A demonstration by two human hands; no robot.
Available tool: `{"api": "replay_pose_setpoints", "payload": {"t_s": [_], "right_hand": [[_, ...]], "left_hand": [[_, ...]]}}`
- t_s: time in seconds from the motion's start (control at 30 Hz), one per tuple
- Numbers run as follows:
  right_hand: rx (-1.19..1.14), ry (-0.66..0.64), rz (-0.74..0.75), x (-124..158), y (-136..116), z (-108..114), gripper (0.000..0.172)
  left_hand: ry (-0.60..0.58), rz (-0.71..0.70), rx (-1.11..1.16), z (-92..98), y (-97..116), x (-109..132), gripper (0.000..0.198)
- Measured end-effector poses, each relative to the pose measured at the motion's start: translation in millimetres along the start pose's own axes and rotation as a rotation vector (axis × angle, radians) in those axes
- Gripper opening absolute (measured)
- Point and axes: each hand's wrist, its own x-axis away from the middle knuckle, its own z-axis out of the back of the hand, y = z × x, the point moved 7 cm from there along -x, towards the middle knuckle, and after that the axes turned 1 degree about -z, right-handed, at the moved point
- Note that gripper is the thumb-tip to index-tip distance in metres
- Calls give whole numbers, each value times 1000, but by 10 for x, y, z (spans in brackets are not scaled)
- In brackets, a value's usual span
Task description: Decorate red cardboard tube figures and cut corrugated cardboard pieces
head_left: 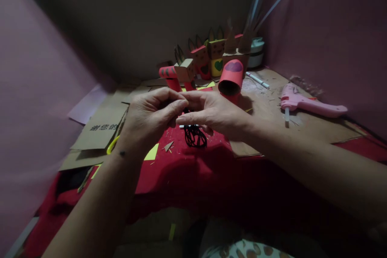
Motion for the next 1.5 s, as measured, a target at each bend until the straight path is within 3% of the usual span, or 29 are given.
{"api": "replay_pose_setpoints", "payload": {"t_s": [0.1, 0.27, 0.73, 1.07, 1.3, 1.5], "right_hand": [[-21, -69, -77, -10, 24, -74, 17], [19, -112, -132, -8, 87, -49, 12], [35, -169, -184, -22, 109, 19, 9], [29, -177, -170, -60, 135, 56, 15], [3, -265, -189, -48, 63, 68, 22], [-51, -244, -233, -27, 75, 52, 18]], "left_hand": [[-23, -10, -1, -28, 35, 11, 5], [-26, -8, -29, -3, 61, 8, 6], [19, -58, -51, 16, 154, -2, 10], [-29, -154, -211, 0, 214, 22, 9], [-37, -119, -175, -4, 192, 2, 10], [-57, -81, -164, -26, 157, 3, 11]]}}
